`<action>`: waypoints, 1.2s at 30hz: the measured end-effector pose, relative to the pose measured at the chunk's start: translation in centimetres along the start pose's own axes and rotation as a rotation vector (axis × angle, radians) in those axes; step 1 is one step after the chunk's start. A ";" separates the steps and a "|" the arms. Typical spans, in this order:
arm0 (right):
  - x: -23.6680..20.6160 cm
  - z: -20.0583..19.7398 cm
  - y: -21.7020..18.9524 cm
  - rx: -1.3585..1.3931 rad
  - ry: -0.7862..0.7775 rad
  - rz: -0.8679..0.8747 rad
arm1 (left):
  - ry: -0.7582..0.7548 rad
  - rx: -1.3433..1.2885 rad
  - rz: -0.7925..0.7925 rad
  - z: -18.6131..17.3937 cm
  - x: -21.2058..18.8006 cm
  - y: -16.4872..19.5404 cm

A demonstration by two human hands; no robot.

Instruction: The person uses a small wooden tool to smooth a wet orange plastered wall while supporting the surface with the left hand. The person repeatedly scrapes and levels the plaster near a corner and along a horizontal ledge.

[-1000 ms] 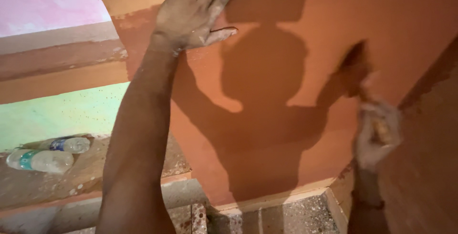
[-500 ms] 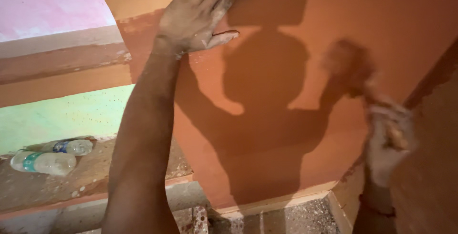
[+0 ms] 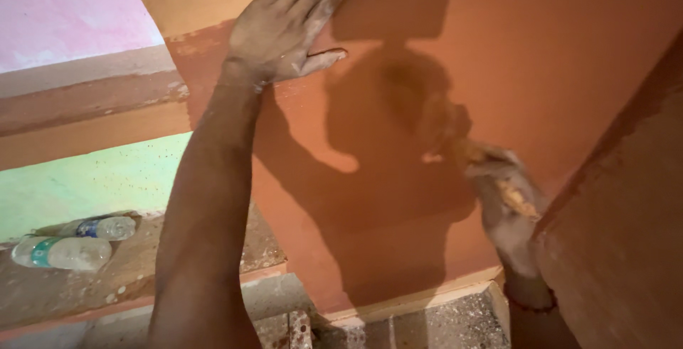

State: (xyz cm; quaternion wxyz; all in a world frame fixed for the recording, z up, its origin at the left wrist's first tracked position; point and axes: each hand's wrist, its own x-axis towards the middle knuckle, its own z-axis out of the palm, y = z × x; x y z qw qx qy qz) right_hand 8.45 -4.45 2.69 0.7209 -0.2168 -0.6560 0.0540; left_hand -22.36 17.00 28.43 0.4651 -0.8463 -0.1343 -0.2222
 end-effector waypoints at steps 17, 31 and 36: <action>8.4 -3.0 -6.6 -0.910 0.446 -0.215 | 0.028 -0.038 0.014 -0.9 0.3 0.1; 9.9 -1.5 -3.7 -0.106 0.120 -0.064 | 0.005 -0.052 0.002 -1.1 0.3 0.2; 11.1 -5.0 -6.9 -0.747 0.314 -0.110 | 0.003 -0.078 0.005 -1.1 0.4 0.1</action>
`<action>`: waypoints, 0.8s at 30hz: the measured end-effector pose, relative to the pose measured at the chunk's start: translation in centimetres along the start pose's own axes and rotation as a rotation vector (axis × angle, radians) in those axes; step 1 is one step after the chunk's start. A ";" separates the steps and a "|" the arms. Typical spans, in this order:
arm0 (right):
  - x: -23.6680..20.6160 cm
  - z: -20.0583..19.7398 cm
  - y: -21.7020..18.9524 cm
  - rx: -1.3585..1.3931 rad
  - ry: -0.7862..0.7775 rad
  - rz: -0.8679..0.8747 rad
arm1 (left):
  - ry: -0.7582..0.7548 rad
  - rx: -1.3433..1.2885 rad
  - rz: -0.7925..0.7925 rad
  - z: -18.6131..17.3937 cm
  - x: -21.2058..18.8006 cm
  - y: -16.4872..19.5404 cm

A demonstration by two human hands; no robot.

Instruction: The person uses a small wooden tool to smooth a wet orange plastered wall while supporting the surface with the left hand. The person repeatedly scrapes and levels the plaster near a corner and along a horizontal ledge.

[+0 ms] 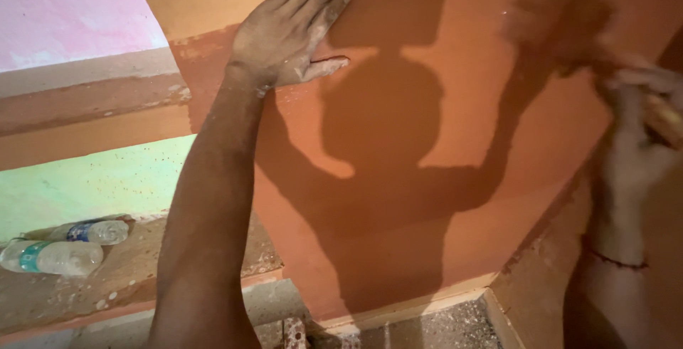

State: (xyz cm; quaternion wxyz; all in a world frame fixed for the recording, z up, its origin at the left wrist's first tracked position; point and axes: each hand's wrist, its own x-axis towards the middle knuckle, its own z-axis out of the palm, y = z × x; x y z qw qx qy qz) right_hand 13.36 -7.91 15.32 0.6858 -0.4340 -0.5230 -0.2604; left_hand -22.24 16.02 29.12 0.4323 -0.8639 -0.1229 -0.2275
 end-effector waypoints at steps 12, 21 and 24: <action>-0.9 2.2 -1.9 -0.038 -0.205 -0.133 | -0.022 -0.064 -0.025 0.1 0.0 0.1; -1.2 3.7 -0.3 0.879 -0.230 0.230 | -0.011 -0.068 -0.026 0.1 -0.1 0.2; 0.0 1.9 -0.2 0.292 -0.134 0.031 | -0.007 -0.067 -0.012 0.0 0.1 0.2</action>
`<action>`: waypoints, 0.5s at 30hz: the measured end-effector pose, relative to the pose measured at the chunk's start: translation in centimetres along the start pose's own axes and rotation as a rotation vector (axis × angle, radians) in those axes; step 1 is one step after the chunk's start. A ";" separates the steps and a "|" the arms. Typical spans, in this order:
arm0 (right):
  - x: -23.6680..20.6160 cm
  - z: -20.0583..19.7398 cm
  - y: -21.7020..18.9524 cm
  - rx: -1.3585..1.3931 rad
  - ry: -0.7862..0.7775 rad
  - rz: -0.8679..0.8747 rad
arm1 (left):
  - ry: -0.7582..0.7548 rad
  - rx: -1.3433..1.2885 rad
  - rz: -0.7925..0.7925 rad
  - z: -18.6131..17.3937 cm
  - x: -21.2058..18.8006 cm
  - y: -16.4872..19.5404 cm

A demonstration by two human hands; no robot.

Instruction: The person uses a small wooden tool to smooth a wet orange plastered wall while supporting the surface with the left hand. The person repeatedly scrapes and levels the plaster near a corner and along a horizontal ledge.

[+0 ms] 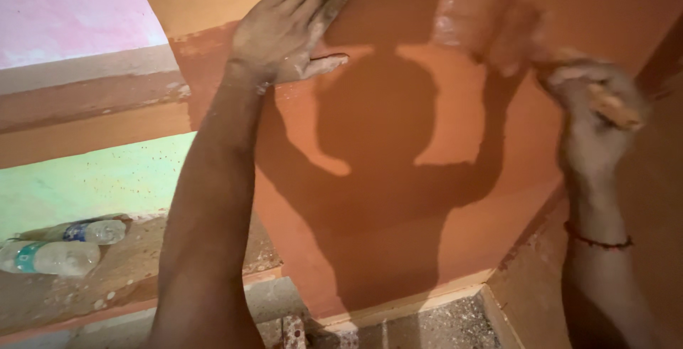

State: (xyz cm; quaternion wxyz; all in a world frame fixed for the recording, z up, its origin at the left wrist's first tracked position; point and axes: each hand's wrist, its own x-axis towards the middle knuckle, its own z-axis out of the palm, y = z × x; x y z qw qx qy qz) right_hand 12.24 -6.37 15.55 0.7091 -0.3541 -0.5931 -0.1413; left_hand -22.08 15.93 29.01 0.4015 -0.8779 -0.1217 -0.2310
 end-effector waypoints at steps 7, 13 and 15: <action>0.5 -1.8 -0.8 -0.257 0.218 0.083 | 0.013 -0.047 0.001 -0.1 -0.2 0.0; -1.7 0.4 -0.6 -0.426 0.012 -0.083 | 0.039 0.003 -0.004 0.9 -0.3 -0.2; -3.3 2.0 -0.4 -0.236 -0.045 -0.042 | 0.056 0.034 0.002 1.2 -0.3 -0.3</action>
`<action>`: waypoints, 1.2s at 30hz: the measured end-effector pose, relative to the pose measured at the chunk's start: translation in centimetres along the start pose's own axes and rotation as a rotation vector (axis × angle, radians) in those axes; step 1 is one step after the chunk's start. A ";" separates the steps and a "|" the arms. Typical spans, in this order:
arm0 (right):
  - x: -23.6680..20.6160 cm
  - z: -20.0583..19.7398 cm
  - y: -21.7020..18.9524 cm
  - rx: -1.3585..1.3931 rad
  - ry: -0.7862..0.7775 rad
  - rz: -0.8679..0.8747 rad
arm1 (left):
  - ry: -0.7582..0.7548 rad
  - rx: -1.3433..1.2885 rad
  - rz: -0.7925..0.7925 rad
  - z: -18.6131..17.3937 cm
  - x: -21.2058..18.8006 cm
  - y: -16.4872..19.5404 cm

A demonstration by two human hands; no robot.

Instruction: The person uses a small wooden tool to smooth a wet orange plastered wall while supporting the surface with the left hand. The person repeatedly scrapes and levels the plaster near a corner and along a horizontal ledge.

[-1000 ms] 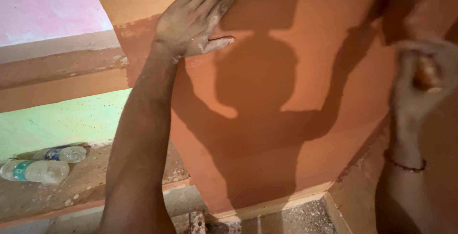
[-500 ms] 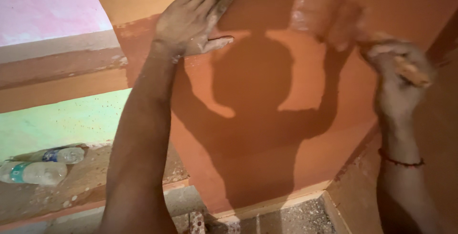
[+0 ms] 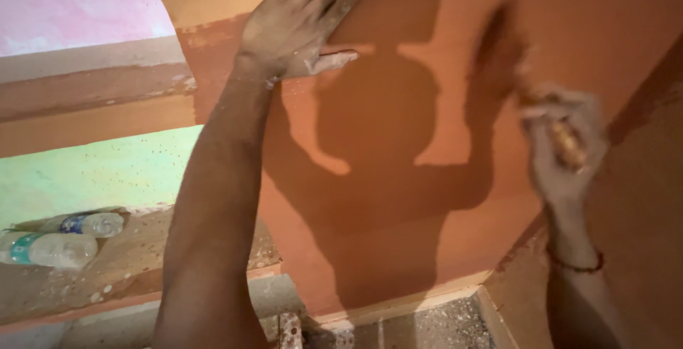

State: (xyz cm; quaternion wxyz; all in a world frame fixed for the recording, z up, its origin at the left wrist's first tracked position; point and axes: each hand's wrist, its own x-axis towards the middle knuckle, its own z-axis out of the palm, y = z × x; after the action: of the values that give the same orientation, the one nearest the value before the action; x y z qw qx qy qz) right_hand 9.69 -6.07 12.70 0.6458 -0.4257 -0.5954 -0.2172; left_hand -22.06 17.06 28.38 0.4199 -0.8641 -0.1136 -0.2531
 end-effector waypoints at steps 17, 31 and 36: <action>-1.5 -4.1 4.6 0.085 0.224 0.119 | -0.032 -0.082 -0.009 -0.4 0.3 0.1; -9.6 4.7 1.8 1.034 -0.277 -0.103 | -0.074 -0.031 -0.015 -0.5 0.0 -0.1; -10.7 4.3 3.9 0.821 -0.215 0.117 | -0.082 -0.050 -0.009 -0.8 -0.1 -0.1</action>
State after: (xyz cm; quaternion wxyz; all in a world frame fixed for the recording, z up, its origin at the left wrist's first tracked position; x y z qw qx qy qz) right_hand 8.20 -2.91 1.08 0.7071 -0.1868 -0.6712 0.1205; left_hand -22.47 16.48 28.78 0.3920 -0.8835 -0.1282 -0.2221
